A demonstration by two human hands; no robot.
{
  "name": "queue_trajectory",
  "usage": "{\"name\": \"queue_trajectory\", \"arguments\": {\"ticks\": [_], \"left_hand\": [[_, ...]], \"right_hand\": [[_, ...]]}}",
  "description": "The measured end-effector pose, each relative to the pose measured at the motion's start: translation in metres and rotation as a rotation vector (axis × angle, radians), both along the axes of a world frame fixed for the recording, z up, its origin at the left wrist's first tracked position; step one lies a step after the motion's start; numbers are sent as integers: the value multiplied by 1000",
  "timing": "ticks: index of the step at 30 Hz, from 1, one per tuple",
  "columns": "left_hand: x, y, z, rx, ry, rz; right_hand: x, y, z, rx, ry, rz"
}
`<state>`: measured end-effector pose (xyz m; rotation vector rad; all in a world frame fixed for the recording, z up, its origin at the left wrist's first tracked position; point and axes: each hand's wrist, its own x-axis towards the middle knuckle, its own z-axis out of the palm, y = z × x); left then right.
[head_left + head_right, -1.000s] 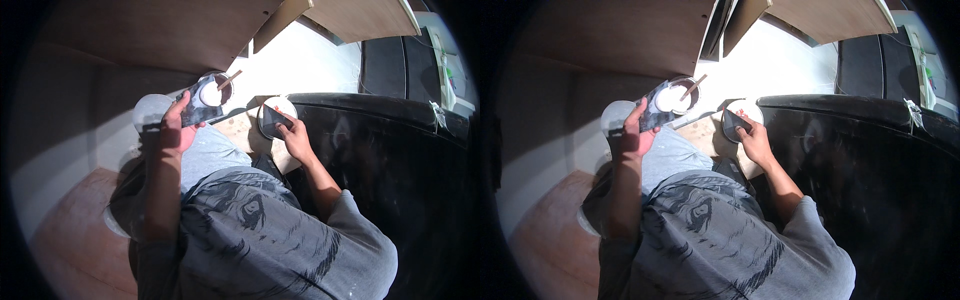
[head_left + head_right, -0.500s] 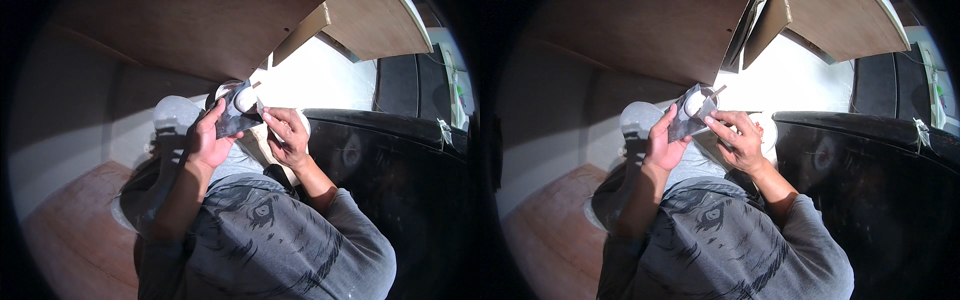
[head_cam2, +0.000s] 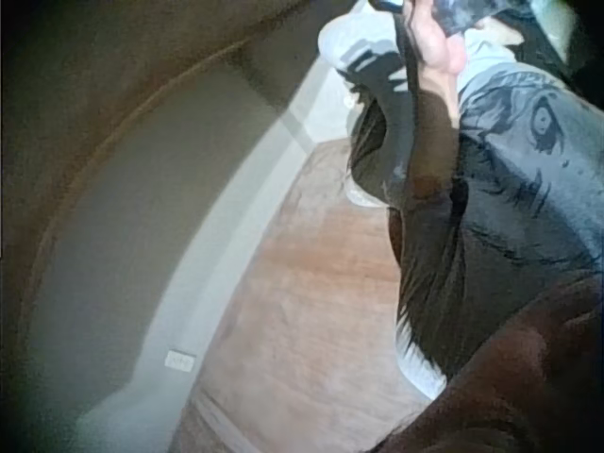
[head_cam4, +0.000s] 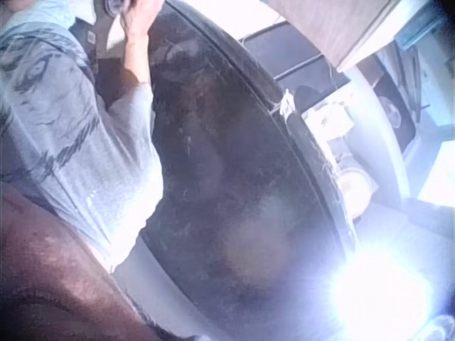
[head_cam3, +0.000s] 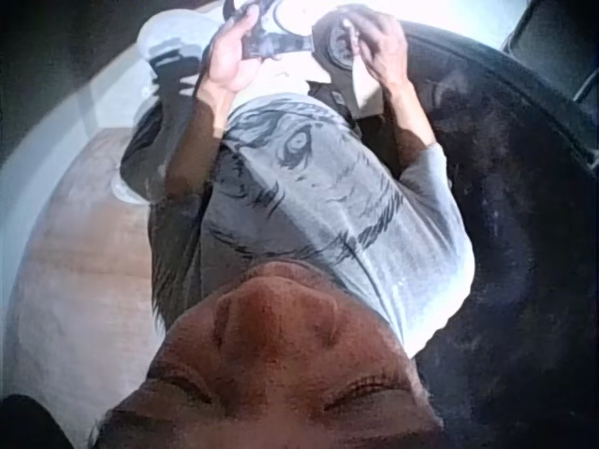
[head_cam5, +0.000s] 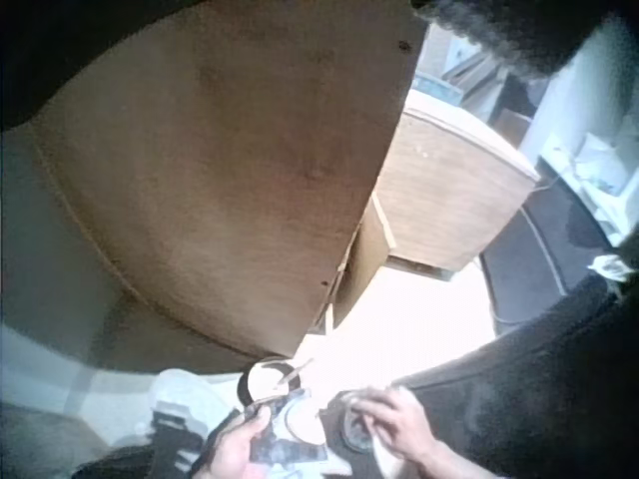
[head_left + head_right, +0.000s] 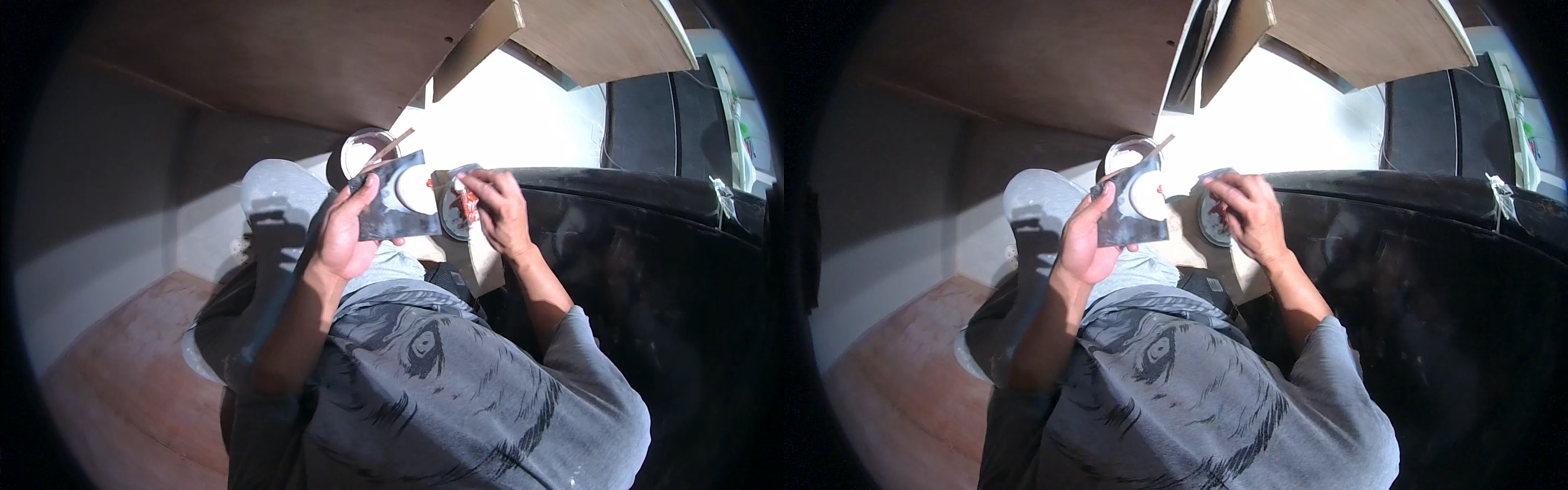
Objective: The person uses two putty knives to transfer a white compound from a container onto a trowel, then applies it to a wooden surface. They repeatedly scrape the compound between the tools and spread it along the wood, occasionally dipping a stick into a container to retrieve more material.
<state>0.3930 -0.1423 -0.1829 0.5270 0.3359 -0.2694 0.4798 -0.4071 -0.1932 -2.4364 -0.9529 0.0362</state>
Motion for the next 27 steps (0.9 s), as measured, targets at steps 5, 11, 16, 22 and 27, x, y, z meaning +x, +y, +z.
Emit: {"name": "queue_trajectory", "arguments": {"ticks": [5, 11, 16, 22, 27], "left_hand": [[-3, 10, -38, 18, 200, 76], [1, 16, -40, 39, 257, 89], [-1, 18, -42, 37, 218, 71], [-1, 17, -44, 37, 232, 78], [-1, 17, -40, 33, 234, 81]], "right_hand": [[-18, -43, -16, -341, 246, -360], [-48, -41, -48, -413, 308, -421], [-42, -28, -55, -417, 311, -454], [-38, -23, -63, -469, 379, -451], [-39, -18, -66, -481, 405, -447]]}}
